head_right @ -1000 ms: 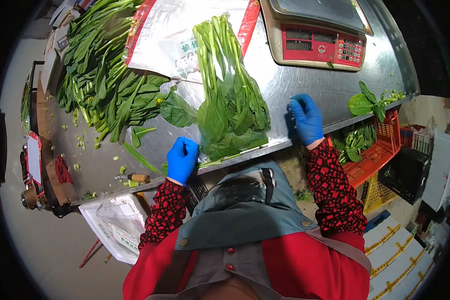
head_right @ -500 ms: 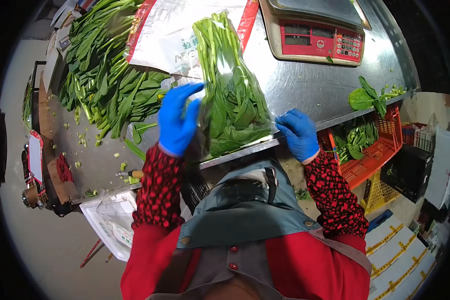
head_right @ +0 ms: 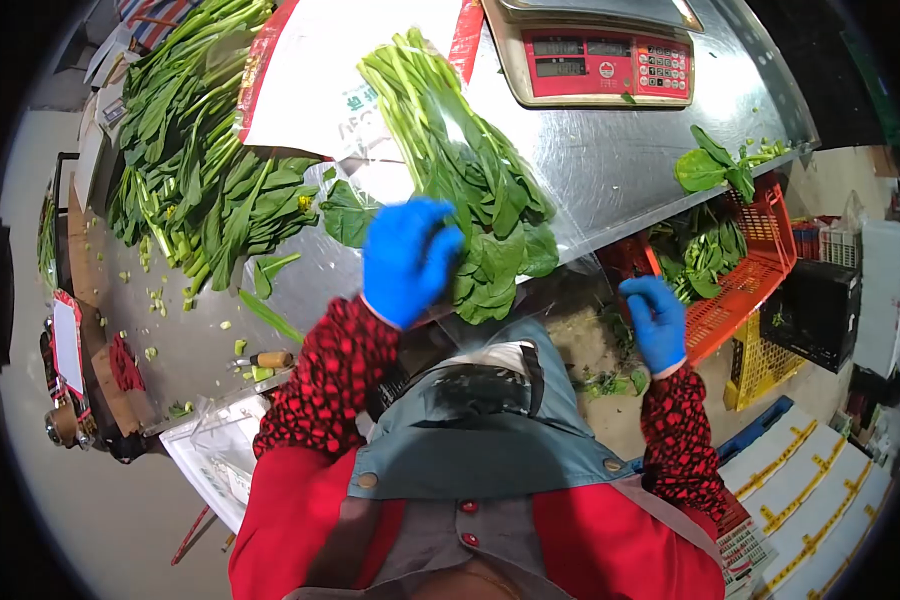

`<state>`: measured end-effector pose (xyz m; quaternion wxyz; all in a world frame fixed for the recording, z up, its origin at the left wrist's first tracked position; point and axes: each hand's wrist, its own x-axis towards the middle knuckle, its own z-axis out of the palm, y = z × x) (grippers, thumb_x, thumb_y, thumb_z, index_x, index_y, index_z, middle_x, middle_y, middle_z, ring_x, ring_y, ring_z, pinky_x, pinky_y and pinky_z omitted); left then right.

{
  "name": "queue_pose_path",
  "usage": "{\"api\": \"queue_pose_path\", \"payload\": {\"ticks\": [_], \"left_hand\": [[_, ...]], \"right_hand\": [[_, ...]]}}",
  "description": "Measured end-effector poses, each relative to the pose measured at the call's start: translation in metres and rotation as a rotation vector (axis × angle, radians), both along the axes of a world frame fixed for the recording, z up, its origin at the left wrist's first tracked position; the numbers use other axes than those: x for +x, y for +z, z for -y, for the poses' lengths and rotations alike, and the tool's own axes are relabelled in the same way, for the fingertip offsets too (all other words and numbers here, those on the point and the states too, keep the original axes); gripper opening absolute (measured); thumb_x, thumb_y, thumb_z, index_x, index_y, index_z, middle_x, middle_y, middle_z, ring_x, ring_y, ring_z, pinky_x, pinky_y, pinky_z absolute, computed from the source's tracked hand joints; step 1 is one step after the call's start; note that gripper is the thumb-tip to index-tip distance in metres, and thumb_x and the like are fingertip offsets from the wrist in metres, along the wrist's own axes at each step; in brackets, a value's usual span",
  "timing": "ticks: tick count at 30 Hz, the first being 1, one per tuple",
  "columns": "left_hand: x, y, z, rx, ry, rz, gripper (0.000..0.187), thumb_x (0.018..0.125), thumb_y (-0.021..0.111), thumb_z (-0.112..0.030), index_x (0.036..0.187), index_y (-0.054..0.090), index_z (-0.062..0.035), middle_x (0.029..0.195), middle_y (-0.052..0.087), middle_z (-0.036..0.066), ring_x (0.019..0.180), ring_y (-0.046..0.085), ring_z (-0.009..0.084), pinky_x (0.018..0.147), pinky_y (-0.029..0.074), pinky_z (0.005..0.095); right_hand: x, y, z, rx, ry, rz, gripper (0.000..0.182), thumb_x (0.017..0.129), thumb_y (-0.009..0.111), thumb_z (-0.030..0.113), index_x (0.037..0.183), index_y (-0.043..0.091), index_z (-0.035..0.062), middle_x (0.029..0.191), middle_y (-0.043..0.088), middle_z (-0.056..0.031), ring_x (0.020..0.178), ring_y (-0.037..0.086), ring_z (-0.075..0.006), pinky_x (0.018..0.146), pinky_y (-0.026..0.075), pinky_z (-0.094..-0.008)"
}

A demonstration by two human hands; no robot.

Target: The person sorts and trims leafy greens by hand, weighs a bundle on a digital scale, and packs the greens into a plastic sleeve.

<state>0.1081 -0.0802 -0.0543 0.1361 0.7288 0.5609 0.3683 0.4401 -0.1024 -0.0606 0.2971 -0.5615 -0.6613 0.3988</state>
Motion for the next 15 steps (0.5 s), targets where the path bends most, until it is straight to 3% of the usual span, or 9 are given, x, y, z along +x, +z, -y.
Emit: {"api": "queue_pose_path", "payload": {"ticks": [2,4,5,7,8,11,13,15], "left_hand": [[0.022,0.006,0.023,-0.044,-0.192,-0.028,0.035,0.069,0.067,-0.025,0.098,0.057,-0.0084,0.085,0.054,0.013,0.079,0.053,0.0294,0.067,0.042,0.0368],[0.041,0.005,0.042,-0.026,-0.24,-0.078,0.036,0.068,0.067,-0.027,0.098,0.056,-0.0092,0.087,0.054,0.012,0.082,0.052,0.029,0.069,0.041,0.0364],[0.046,0.002,0.046,-0.013,-0.286,-0.134,0.038,0.067,0.067,-0.03,0.098,0.056,-0.01,0.09,0.054,0.011,0.085,0.052,0.0286,0.07,0.041,0.036],[0.048,-0.008,0.05,-0.003,-0.266,-0.176,0.036,0.067,0.066,-0.03,0.096,0.056,-0.01,0.09,0.054,0.01,0.085,0.051,0.0277,0.069,0.04,0.0358],[0.048,-0.014,0.051,-0.001,-0.248,-0.226,0.035,0.067,0.065,-0.029,0.095,0.056,-0.0099,0.09,0.053,0.009,0.085,0.051,0.0268,0.069,0.04,0.0357],[0.047,-0.032,0.053,-0.019,-0.234,-0.304,0.031,0.067,0.061,-0.027,0.093,0.055,-0.0094,0.087,0.052,0.007,0.083,0.05,0.025,0.068,0.039,0.0349],[0.046,-0.037,0.05,-0.044,-0.258,-0.365,0.028,0.067,0.055,-0.021,0.091,0.053,-0.0082,0.08,0.05,0.006,0.078,0.049,0.0231,0.065,0.038,0.0337],[0.045,-0.034,0.049,-0.024,-0.26,-0.317,0.025,0.066,0.058,-0.019,0.089,0.053,-0.0081,0.077,0.049,0.005,0.074,0.049,0.0227,0.062,0.038,0.034]], "right_hand": [[-0.022,0.004,0.015,-0.534,0.013,-0.232,0.016,0.085,0.049,0.006,0.098,0.058,0.0028,0.085,0.061,-0.0048,0.069,0.056,-0.01,0.062,0.045,-0.0239],[-0.049,0.005,0.024,-0.876,0.073,-0.459,0.021,0.087,0.049,0.012,0.105,0.054,0.0021,0.072,0.057,-0.0021,0.063,0.055,-0.0094,0.057,0.043,-0.0224],[-0.06,-0.001,0.028,-0.871,0.073,-0.452,0.021,0.087,0.049,0.012,0.105,0.054,0.0021,0.072,0.057,-0.0021,0.063,0.055,-0.0094,0.057,0.043,-0.0224],[-0.072,-0.025,0.033,-1.011,-0.112,-0.894,0.025,0.088,0.051,0.018,0.107,0.053,0.0024,0.065,0.051,-0.0002,0.062,0.054,-0.0106,0.056,0.043,-0.023],[-0.07,-0.038,0.03,-1.01,-0.108,-0.885,0.025,0.088,0.051,0.018,0.107,0.053,0.0024,0.065,0.051,-0.0002,0.062,0.054,-0.0106,0.056,0.043,-0.023],[-0.065,-0.068,0.013,-1.044,-0.025,-1.6,0.03,0.087,0.052,0.023,0.108,0.052,0.0018,0.072,0.055,-0.0057,0.067,0.052,-0.0155,0.059,0.043,-0.0292],[-0.063,-0.062,0.009,-0.981,-0.013,-1.528,0.028,0.087,0.052,0.021,0.107,0.053,0.0016,0.078,0.056,-0.0073,0.072,0.053,-0.0172,0.062,0.044,-0.0302],[-0.064,-0.044,0.006,-0.842,-0.005,-1.395,0.024,0.086,0.052,0.015,0.105,0.055,0.0014,0.09,0.057,-0.0104,0.083,0.055,-0.0205,0.068,0.046,-0.0322]]}}
